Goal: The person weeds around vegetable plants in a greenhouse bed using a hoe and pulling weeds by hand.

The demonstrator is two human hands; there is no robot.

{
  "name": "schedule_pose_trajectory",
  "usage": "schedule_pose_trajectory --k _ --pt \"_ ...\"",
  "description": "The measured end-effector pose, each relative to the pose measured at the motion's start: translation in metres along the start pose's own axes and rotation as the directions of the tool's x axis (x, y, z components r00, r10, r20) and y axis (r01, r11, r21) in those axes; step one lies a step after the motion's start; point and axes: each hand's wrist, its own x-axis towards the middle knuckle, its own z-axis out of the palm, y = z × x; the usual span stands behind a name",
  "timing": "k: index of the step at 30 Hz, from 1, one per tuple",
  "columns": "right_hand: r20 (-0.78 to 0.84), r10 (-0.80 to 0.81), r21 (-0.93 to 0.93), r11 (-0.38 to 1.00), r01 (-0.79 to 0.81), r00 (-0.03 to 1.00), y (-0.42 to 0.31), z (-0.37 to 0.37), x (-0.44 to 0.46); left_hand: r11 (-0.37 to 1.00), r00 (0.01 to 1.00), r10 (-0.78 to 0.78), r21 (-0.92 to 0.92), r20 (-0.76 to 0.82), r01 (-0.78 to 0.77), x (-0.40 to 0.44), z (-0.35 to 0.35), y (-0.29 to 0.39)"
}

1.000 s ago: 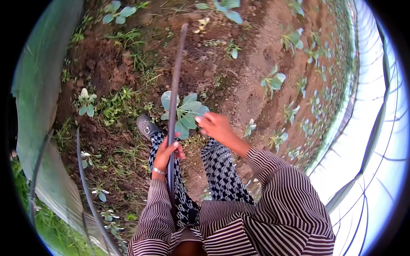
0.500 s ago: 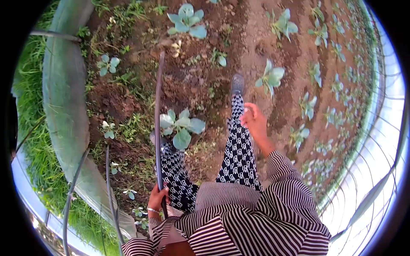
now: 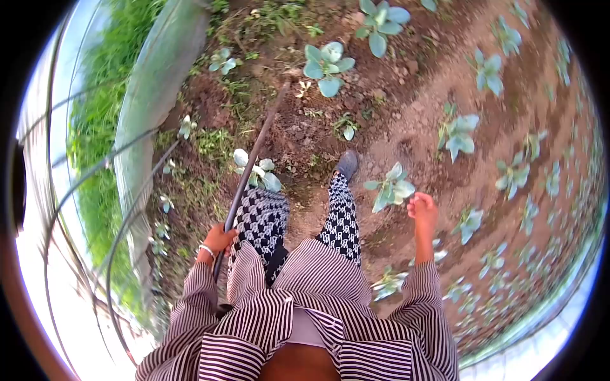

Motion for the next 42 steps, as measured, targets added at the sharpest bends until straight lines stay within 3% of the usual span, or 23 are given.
schedule_pose_trajectory --k 2,3,6,11,12,13,15,17,19,21,22,25,28,31,32,33,35,36,37,38,39,40,42 --pt "0.056 -0.006 -0.084 0.996 0.01 0.998 -0.008 0.003 0.016 0.998 0.999 -0.052 -0.038 -0.004 0.052 -0.015 0.01 0.018" --pt "0.081 -0.009 -0.117 0.993 0.018 0.997 -0.012 0.017 0.026 0.998 0.999 -0.021 0.064 -0.028 0.023 -0.012 0.015 0.012" --pt "0.327 -0.002 -0.211 0.975 0.075 0.945 -0.047 0.087 0.031 0.998 0.997 0.03 0.061 -0.077 -0.025 -0.011 0.027 0.003" --pt "0.705 0.058 -0.277 0.94 0.199 0.707 -0.079 0.236 -0.007 0.999 0.999 0.026 -0.045 -0.034 -0.027 -0.015 0.051 -0.002" --pt "0.734 0.164 -0.429 0.864 0.263 0.659 -0.077 0.263 -0.012 0.994 1.0 0.013 -0.112 0.002 -0.013 -0.02 0.056 -0.002" --pt "0.721 0.297 -0.499 0.849 0.172 0.626 -0.082 0.287 -0.029 0.984 0.999 0.001 -0.178 0.04 0.006 -0.026 0.061 -0.003" --pt "0.731 0.469 -0.614 0.769 0.179 0.496 -0.077 0.326 -0.047 0.902 0.987 0.033 -0.429 0.159 0.038 -0.027 0.084 -0.02" --pt "0.796 0.533 -0.526 0.844 -0.109 0.286 -0.092 0.354 -0.072 0.836 0.978 0.076 -0.547 0.196 0.045 -0.054 0.072 0.014" --pt "0.759 0.546 -0.405 0.822 -0.4 0.354 -0.068 0.383 -0.063 0.841 0.976 0.136 -0.541 0.171 -0.023 -0.054 0.069 0.023" --pt "0.766 0.509 -0.153 0.737 -0.658 0.393 -0.077 0.409 -0.064 0.748 0.964 0.202 -0.663 0.176 -0.035 -0.052 0.059 0.042" --pt "0.797 0.456 -0.112 0.756 -0.645 0.397 -0.09 0.418 -0.061 0.712 0.954 0.243 -0.701 0.177 -0.051 -0.05 0.047 0.057" --pt "0.783 0.308 -0.005 0.872 -0.49 0.541 -0.167 0.451 -0.065 0.567 0.911 0.372 -0.821 0.179 -0.07 -0.045 0.018 0.109" --pt "0.812 0.208 0.022 0.923 -0.384 0.545 -0.231 0.482 -0.049 0.418 0.883 0.47 -0.886 0.02 -0.202 -0.033 0.008 0.147" --pt "0.804 0.111 0.0 0.983 -0.186 0.584 -0.266 0.524 -0.015 0.371 0.893 0.447 -0.919 0.047 -0.137 -0.018 0.027 0.146" --pt "0.823 0.08 -0.002 0.991 -0.137 0.562 -0.266 0.544 0.009 0.518 0.933 0.342 -0.851 0.115 -0.085 -0.007 0.049 0.135" --pt "0.787 0.061 -0.028 0.998 -0.062 0.614 -0.26 0.567 0.037 0.662 0.973 0.225 -0.741 0.053 -0.112 0.007 0.076 0.129" --pt "0.717 0.018 -0.112 0.99 0.089 0.697 -0.237 0.604 0.082 0.797 0.929 0.06 -0.543 -0.365 -0.265 0.059 0.131 0.137" --pt "0.721 0.017 -0.114 0.989 0.094 0.693 -0.212 0.617 0.114 0.81 0.952 -0.006 -0.56 -0.307 -0.175 0.072 0.136 0.151" --pt "0.725 0.0 -0.216 0.95 0.227 0.689 -0.183 0.621 0.149 0.81 0.965 -0.08 -0.58 -0.25 -0.083 0.08 0.142 0.17" --pt "0.726 -0.007 -0.26 0.922 0.285 0.688 -0.149 0.611 0.177 0.786 0.988 -0.028 -0.614 -0.153 -0.073 0.077 0.16 0.18" --pt "0.635 0.081 -0.47 0.83 0.3 0.768 -0.135 0.595 0.175 0.741 0.984 -0.06 -0.668 -0.169 -0.07 0.068 0.191 0.188" --pt "0.609 0.109 -0.47 0.848 0.246 0.786 -0.114 0.581 0.175 0.732 0.978 -0.112 -0.68 -0.177 -0.04 0.055 0.206 0.183" --pt "0.68 0.223 -0.41 0.905 0.11 0.699 -0.109 0.548 0.153 0.714 0.974 -0.174 -0.7 -0.143 0.025 0.023 0.212 0.176"
